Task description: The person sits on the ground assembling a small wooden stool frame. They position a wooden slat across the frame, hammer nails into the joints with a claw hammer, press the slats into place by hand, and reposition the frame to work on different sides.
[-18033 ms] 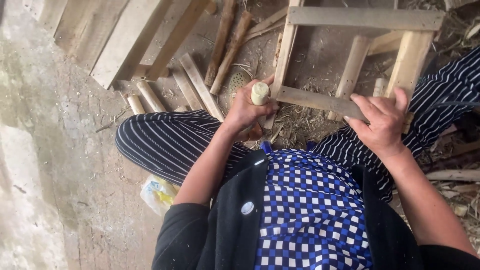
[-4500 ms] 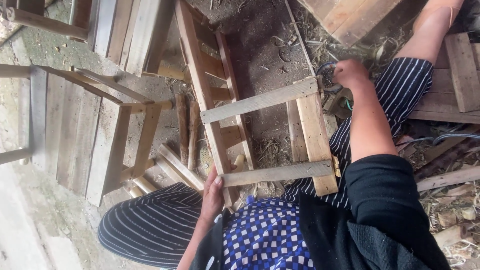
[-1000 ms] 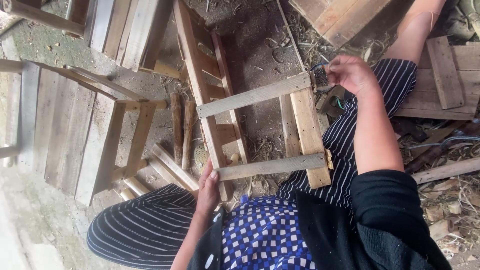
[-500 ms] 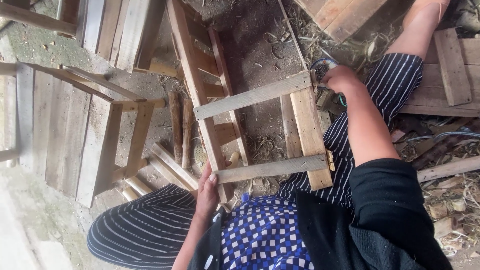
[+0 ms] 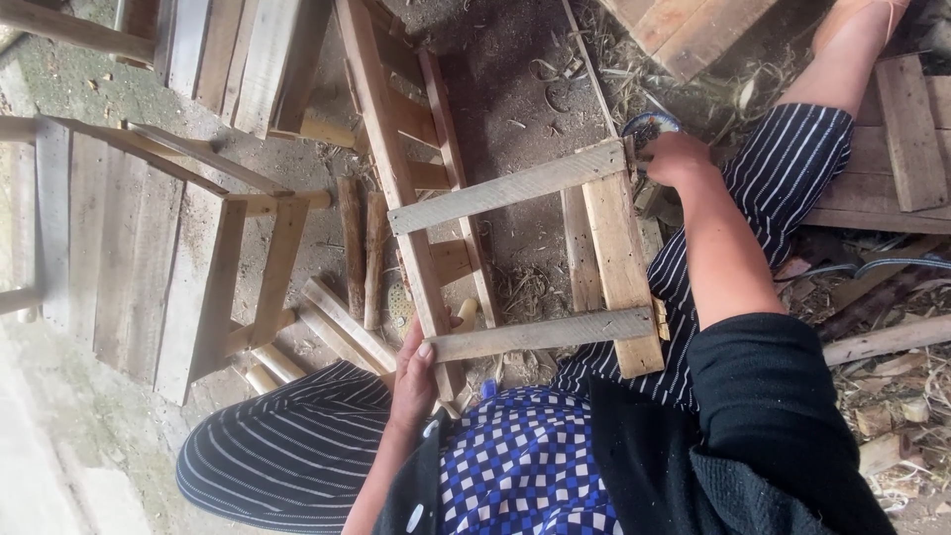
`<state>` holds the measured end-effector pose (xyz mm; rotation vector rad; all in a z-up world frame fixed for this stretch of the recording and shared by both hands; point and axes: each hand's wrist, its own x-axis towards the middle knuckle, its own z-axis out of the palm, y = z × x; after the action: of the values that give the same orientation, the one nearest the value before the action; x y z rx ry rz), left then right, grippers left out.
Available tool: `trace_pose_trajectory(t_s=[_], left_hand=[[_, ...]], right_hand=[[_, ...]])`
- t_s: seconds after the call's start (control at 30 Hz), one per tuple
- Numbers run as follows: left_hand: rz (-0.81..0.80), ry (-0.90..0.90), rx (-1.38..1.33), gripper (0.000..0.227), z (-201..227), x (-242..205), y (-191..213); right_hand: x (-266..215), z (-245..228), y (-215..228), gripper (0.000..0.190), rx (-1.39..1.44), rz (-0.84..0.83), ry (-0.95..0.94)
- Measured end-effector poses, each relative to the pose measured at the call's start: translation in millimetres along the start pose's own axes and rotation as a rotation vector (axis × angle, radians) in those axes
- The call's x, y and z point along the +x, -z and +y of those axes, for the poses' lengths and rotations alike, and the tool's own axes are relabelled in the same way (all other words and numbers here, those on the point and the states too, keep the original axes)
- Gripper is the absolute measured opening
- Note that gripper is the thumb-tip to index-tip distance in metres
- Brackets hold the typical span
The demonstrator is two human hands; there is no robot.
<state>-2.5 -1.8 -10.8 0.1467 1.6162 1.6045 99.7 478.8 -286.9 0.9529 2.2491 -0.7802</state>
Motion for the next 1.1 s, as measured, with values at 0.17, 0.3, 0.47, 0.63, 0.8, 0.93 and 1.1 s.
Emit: trace_pose_trajectory(t_s=[0.17,0.3,0.47,0.63,0.8,0.93,1.1], left_hand=[[0.002,-0.017,0.013,0.073,-8,2,6],[0.002,0.002,-0.003,0.073,-14,2,14],[0.005,-0.008,0.004,0.073,-7,1,6],[0.007,0.0,-0.001,0.073,-2,0,4],[-0.004,0.009,0.0,0.075,-2,0,3],[0.007,-0.008,0.012,0.073,0,-1,1],[-0.011,0.001,0.026,0.075,-1,0,2]], right_hand=[[-9,-6,6,0.04,-0.044,0.002,0.008],[-31,-14,25,0.042,-0.095,-0.033,0.041],[-20,-1,16,0.034,-0.02,0.009,0.053],[-2,5,1,0.033,-0.114,0.032,0.056],[-9,3,6,0.028,-0.078,0.054,0.036],[-21,0,19,0.024,-0.008,0.081,0.048],[-18,30,17,0.017,0.609,0.187,0.007]])
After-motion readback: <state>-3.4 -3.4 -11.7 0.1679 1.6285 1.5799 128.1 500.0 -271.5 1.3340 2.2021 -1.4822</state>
